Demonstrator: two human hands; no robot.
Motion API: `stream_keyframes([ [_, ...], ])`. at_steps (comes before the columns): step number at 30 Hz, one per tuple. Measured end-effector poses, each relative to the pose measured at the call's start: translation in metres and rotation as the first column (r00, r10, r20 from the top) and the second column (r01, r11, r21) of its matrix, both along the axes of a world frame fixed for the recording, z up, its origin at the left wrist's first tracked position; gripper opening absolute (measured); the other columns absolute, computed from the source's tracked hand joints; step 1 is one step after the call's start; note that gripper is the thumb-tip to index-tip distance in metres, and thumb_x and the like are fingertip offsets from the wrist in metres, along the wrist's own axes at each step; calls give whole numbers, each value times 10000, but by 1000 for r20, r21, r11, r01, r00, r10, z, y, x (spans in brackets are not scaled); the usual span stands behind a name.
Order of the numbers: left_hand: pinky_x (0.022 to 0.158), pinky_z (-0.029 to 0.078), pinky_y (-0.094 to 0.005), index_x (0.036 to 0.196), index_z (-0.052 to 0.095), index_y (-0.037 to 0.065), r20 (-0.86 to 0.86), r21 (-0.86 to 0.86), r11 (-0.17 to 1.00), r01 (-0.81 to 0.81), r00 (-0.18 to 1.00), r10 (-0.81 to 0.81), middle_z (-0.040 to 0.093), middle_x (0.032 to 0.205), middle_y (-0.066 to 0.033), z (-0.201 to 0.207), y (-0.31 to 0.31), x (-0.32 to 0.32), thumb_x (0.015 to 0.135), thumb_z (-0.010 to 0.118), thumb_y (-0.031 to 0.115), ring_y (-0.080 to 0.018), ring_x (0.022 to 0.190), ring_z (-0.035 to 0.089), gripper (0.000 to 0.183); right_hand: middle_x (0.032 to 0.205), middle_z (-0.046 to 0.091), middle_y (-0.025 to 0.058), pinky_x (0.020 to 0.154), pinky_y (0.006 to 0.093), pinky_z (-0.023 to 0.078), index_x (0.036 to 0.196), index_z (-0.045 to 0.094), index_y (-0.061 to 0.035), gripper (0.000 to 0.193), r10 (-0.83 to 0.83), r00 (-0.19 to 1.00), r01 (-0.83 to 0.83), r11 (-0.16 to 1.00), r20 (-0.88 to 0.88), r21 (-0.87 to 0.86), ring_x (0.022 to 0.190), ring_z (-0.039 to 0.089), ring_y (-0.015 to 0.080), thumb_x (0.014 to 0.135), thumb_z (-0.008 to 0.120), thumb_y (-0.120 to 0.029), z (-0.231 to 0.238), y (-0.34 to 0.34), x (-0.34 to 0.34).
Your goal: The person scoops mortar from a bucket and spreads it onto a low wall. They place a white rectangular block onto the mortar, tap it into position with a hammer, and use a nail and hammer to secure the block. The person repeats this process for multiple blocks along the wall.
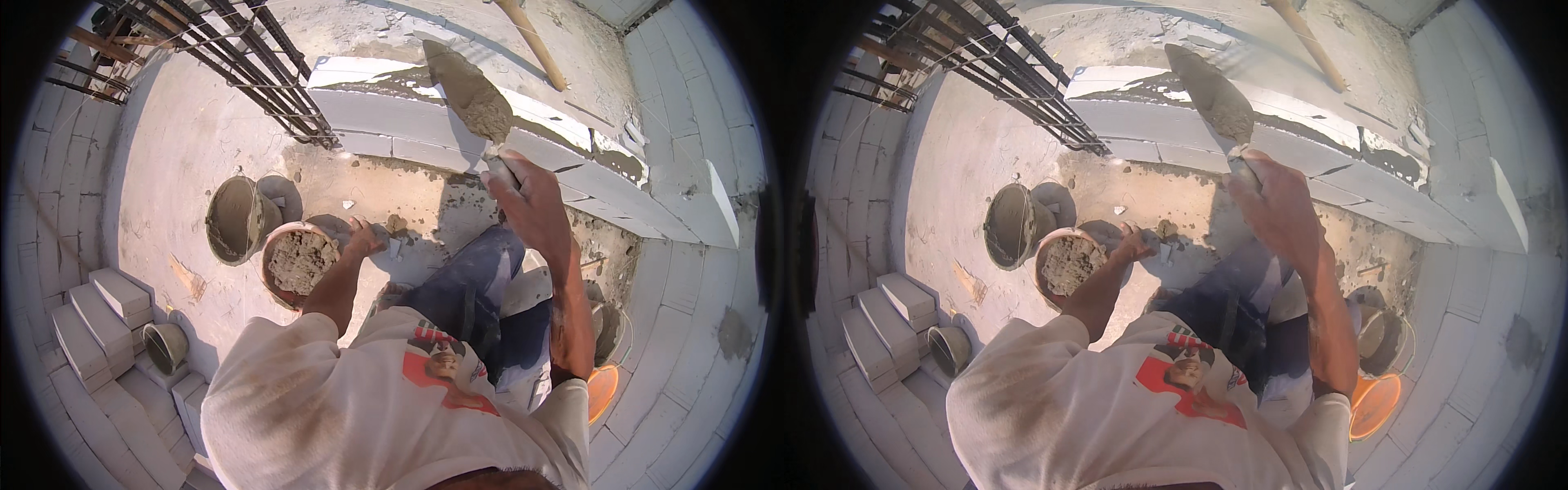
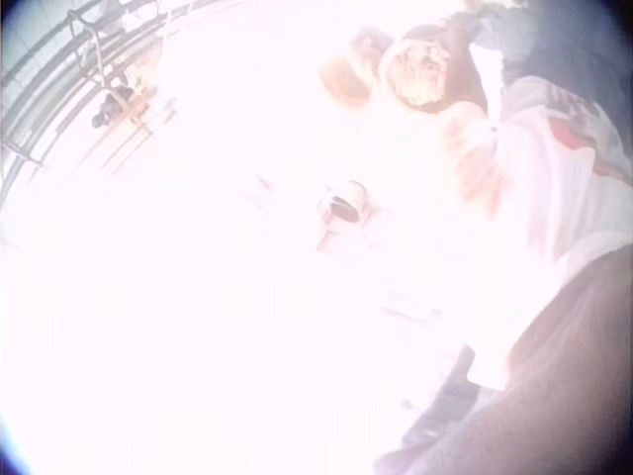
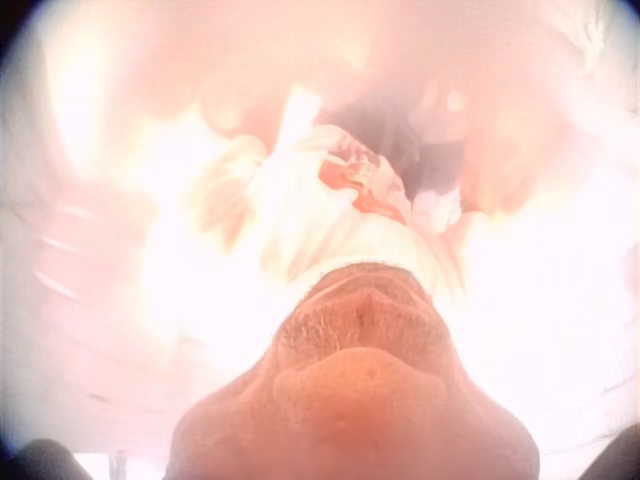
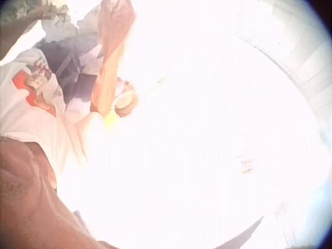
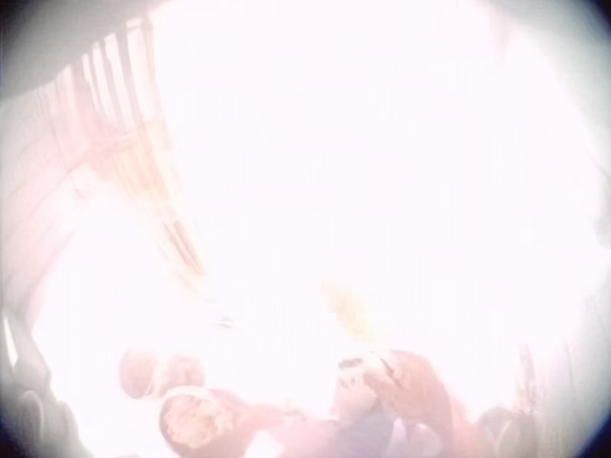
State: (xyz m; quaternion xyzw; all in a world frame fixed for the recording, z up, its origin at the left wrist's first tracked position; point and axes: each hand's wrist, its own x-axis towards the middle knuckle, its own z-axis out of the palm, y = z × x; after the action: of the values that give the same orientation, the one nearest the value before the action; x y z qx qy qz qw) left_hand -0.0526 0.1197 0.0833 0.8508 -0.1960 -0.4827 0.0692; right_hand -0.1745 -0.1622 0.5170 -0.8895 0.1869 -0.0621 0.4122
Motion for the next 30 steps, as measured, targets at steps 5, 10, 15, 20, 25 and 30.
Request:
stream_keyframes([
  [5,1245,260,-533,1588,48,-138,0,-15,987,-162,987,162,-61,1636,-429,10,-16,-10,710,809,480,-595,1533,37,1315,918,676,208,741,451,580,1077,666,7,199,161,987,-96,718,30,-690,815,717,348,937,610,-122,-4,47,93],
  [10,1250,273,-494,1613,50,-89,-16,-9,977,-211,977,211,-72,1675,-359,32,-25,-11,709,818,455,-537,1560,43,1305,962,681,181,699,407,611,1074,671,43,214,134,965,-262,460,-226,-848,866,744,318,890,625,-58,-6,67,128],
  [15,1231,291,-536,1616,36,-76,16,-38,977,-212,977,212,-94,1677,-350,14,-17,-11,694,871,569,-543,1555,62,1401,912,688,173,662,388,612,1055,675,52,202,-26,933,-326,354,-358,-876,788,751,315,883,620,-37,15,30,90],
  [20,1230,295,-532,1616,44,-80,61,14,981,-196,979,194,-92,1674,-358,10,-1,-11,713,861,592,-545,1554,58,1391,1009,670,269,757,504,590,1181,611,72,282,-253,916,-110,591,-313,-799,875,724,434,926,583,-47,1,-18,63],
  [25,1235,276,-552,1614,52,-86,57,-9,979,-206,977,206,-73,1678,-353,5,-20,-15,720,843,619,-544,1554,63,1387,1159,574,324,831,513,566,1381,467,89,468,-147,986,167,783,82,-600,1043,635,485,952,592,-51,-72,38,76],
  [30,1258,214,-521,1608,81,-99,37,87,976,200,978,-204,-63,1689,-334,91,-47,-6,706,815,662,-521,1565,40,1390,1160,551,268,842,448,595,1422,456,84,562,29,995,47,734,99,-678,992,627,448,891,609,-19,-133,116,106],
])
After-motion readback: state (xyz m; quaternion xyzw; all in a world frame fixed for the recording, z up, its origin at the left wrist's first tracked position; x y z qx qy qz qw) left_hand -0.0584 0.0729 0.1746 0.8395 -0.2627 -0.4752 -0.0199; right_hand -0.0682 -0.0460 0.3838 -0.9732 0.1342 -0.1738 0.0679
